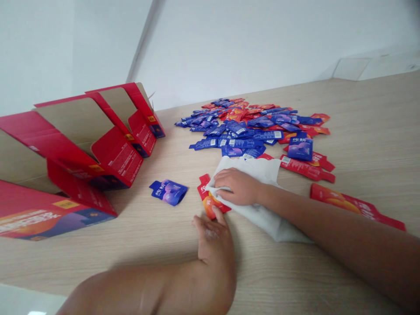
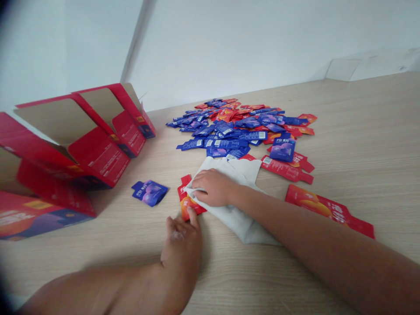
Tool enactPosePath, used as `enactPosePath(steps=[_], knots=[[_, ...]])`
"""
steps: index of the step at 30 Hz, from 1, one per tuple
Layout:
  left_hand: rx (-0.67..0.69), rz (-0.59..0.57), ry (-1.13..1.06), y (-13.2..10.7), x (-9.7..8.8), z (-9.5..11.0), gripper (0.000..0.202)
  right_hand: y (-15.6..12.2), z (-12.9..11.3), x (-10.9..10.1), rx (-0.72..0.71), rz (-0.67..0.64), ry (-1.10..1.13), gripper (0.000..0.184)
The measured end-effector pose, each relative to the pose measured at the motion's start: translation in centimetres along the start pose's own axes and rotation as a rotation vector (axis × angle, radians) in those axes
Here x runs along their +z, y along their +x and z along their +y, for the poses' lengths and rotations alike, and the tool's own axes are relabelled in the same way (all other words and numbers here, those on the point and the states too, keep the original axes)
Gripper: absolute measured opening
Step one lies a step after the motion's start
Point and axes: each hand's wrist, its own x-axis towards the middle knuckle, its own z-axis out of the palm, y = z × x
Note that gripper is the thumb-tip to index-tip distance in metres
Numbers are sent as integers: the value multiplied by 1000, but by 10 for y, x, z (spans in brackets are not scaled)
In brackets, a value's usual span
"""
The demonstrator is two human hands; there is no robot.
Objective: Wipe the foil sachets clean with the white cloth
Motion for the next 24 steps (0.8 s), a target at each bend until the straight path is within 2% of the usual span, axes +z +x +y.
enactPosePath(steps=[7, 17, 24], knots=[[44, -33, 108, 1, -1, -1, 48, -1, -9, -1, -85, -15, 27, 13], [20, -34, 156, 1, -1, 4, 48, 0, 0, -1, 21, -3, -8, 16], [72, -4, 200, 1, -3, -1, 48, -1, -8, -2, -47, -5, -8, 14]])
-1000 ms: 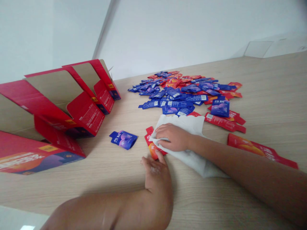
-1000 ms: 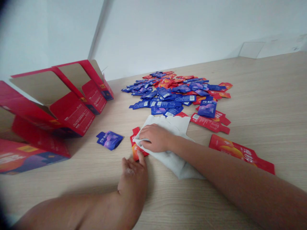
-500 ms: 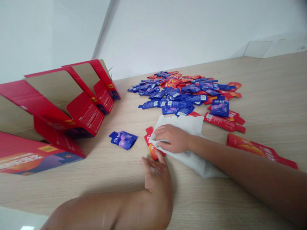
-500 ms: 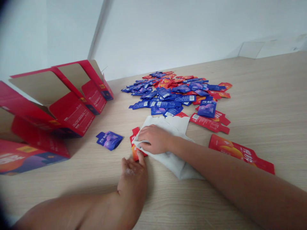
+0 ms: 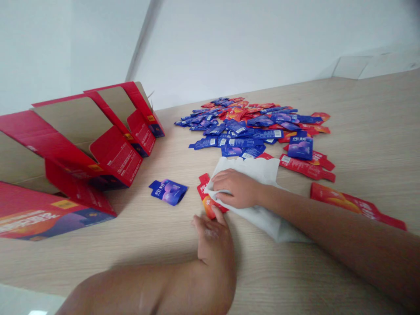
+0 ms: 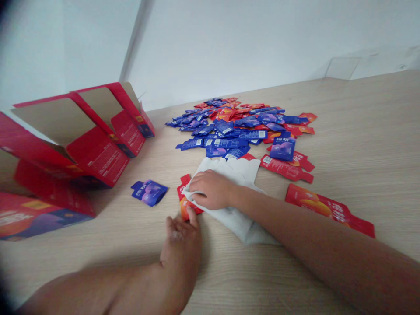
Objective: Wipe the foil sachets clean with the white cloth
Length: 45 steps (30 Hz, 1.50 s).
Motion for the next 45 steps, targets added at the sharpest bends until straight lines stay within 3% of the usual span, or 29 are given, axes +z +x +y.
enactPosePath(steps=[11, 24, 34, 45], knots=[[-15, -1, 7, -1, 0, 2, 49, -1, 8, 1, 66, -1, -15, 17], [-32, -42, -26, 0, -5, 2, 48, 0, 5, 0, 42, -5, -19, 15], [-6, -9, -27, -1, 3, 2, 49, 0, 0, 1, -4, 6, -36, 14], [5, -32, -30, 0, -1, -1, 50, -1, 4, -1, 43, -5, -33, 15]])
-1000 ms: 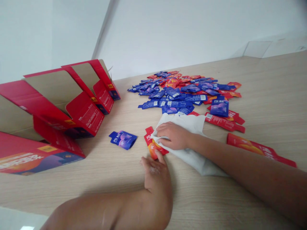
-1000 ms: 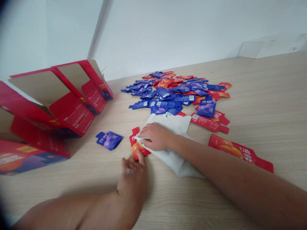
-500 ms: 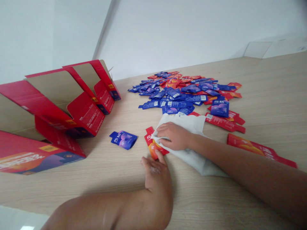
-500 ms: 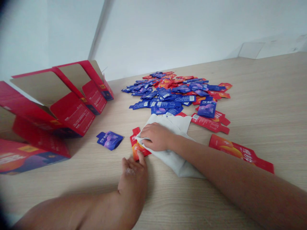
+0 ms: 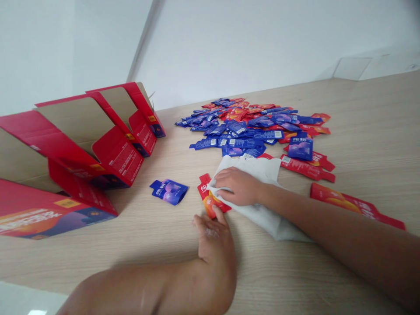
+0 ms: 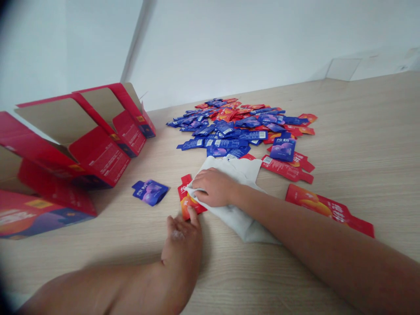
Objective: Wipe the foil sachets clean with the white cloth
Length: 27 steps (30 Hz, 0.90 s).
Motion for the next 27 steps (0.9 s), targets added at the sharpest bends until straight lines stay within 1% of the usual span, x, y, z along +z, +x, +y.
enactPosePath(steps=[5, 11, 14, 17, 21, 27], knots=[[-8, 27, 12, -1, -1, 1, 48, 0, -5, 0, -34, 2, 3, 15], [-45, 17, 44, -1, 1, 4, 48, 1, 3, 1, 13, -6, 14, 16], [-28, 49, 61, -1, 2, 3, 47, 1, 2, 0, 9, -9, 11, 16], [-9, 71, 73, -1, 3, 1, 47, 0, -3, 0, -18, -7, 15, 15], [-5, 57, 61, 0, 3, 1, 48, 1, -8, 1, -38, 6, 24, 15], [-46, 7, 32, -1, 0, 4, 48, 1, 1, 2, 19, 2, 6, 16]])
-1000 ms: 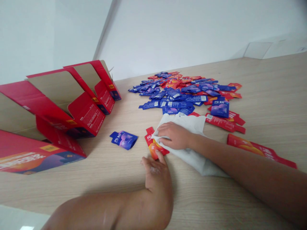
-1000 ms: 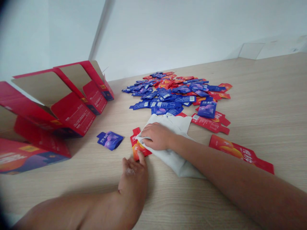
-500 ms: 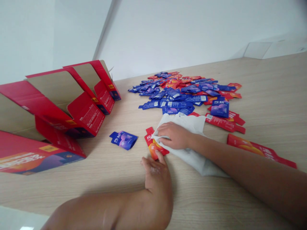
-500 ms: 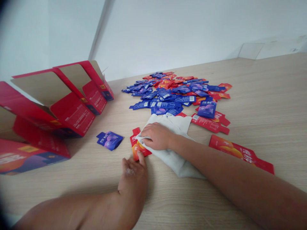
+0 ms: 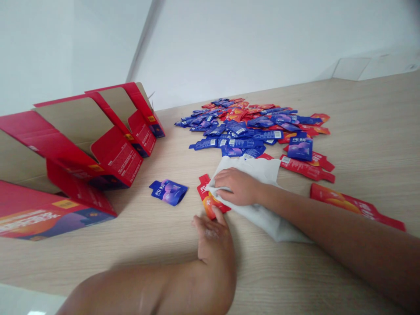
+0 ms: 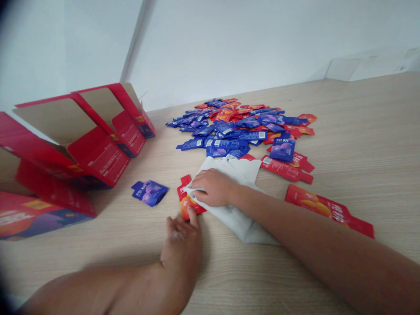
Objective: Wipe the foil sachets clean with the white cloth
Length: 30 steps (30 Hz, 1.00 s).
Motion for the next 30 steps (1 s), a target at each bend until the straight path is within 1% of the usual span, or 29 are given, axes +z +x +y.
enactPosePath(steps=[4, 11, 18, 20, 22, 27, 30], knots=[[33, 18, -32, 0, 1, -2, 48, 0, -1, -1, 4, -5, -11, 16], [20, 17, -99, 1, -1, -5, 47, 0, -12, -2, -75, 1, 34, 14], [-18, 10, -213, 0, 2, -1, 48, 0, 0, 0, -14, 3, 24, 16], [-24, 14, -194, 0, 2, 0, 48, -1, 2, -1, -12, 4, 24, 16], [-23, 16, -130, 0, 2, -1, 47, -1, 0, -2, -25, 7, 20, 16], [33, 31, -21, 0, 2, -2, 46, -2, -12, -2, -108, 11, 48, 14], [-5, 13, 16, 0, 4, 3, 46, -2, -12, -1, -110, 19, 53, 14]])
